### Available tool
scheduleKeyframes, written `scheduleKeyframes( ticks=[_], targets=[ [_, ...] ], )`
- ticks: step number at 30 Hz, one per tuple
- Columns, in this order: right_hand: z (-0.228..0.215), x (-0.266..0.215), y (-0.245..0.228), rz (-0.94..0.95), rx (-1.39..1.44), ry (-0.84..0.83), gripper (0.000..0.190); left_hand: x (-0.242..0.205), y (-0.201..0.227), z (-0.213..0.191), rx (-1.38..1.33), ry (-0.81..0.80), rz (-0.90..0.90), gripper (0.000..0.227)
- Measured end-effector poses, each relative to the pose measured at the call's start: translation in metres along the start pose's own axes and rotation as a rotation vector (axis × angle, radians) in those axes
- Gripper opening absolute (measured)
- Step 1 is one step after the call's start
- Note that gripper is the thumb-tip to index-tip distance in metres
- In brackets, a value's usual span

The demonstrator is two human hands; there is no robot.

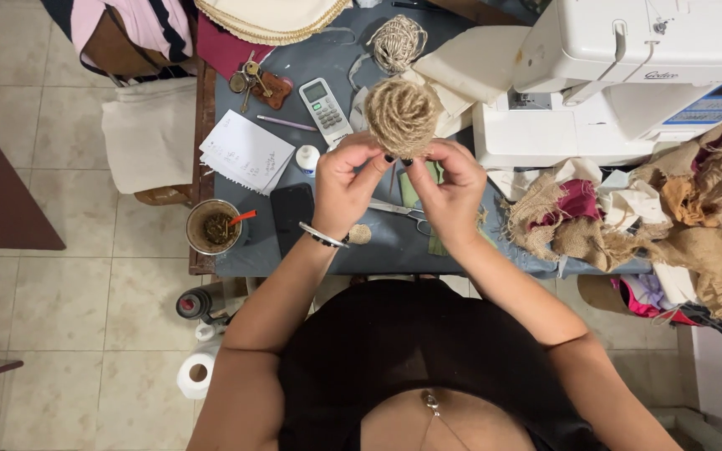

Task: Applying glue to burlap strips and rolling them to create decorative flowers.

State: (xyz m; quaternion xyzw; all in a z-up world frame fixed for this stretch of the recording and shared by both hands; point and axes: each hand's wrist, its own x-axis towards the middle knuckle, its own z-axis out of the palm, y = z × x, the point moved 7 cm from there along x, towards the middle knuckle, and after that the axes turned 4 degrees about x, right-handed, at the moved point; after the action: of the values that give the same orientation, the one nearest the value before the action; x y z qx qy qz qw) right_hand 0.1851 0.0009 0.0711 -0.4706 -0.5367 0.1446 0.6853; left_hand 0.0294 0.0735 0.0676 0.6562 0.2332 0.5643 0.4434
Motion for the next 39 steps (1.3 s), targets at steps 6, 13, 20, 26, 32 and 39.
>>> scheduleKeyframes(
  ticks=[6,13,20,26,32,39],
  targets=[
    [0.018,-0.002,-0.033,-0.262,-0.180,0.013,0.011,-0.006,0.006,-0.003,0.167,0.050,0.101,0.008],
    [0.023,-0.017,-0.027,-0.280,-0.162,-0.040,0.021,0.004,0.031,-0.005,0.197,0.001,0.145,0.012],
    [0.025,-0.022,-0.024,-0.285,-0.136,-0.147,0.034,0.008,0.014,-0.011,0.057,-0.002,-0.005,0.006],
    [0.031,-0.010,-0.032,-0.144,0.012,-0.245,0.044,0.011,-0.022,-0.014,-0.263,0.119,-0.249,0.008],
    [0.016,0.042,-0.005,0.179,0.097,-0.146,0.013,0.020,-0.034,-0.021,-0.245,0.165,-0.277,0.006],
    [0.030,0.061,0.020,0.401,0.257,-0.195,0.024,0.019,-0.025,-0.024,-0.100,0.134,-0.167,0.005]
  ],
)
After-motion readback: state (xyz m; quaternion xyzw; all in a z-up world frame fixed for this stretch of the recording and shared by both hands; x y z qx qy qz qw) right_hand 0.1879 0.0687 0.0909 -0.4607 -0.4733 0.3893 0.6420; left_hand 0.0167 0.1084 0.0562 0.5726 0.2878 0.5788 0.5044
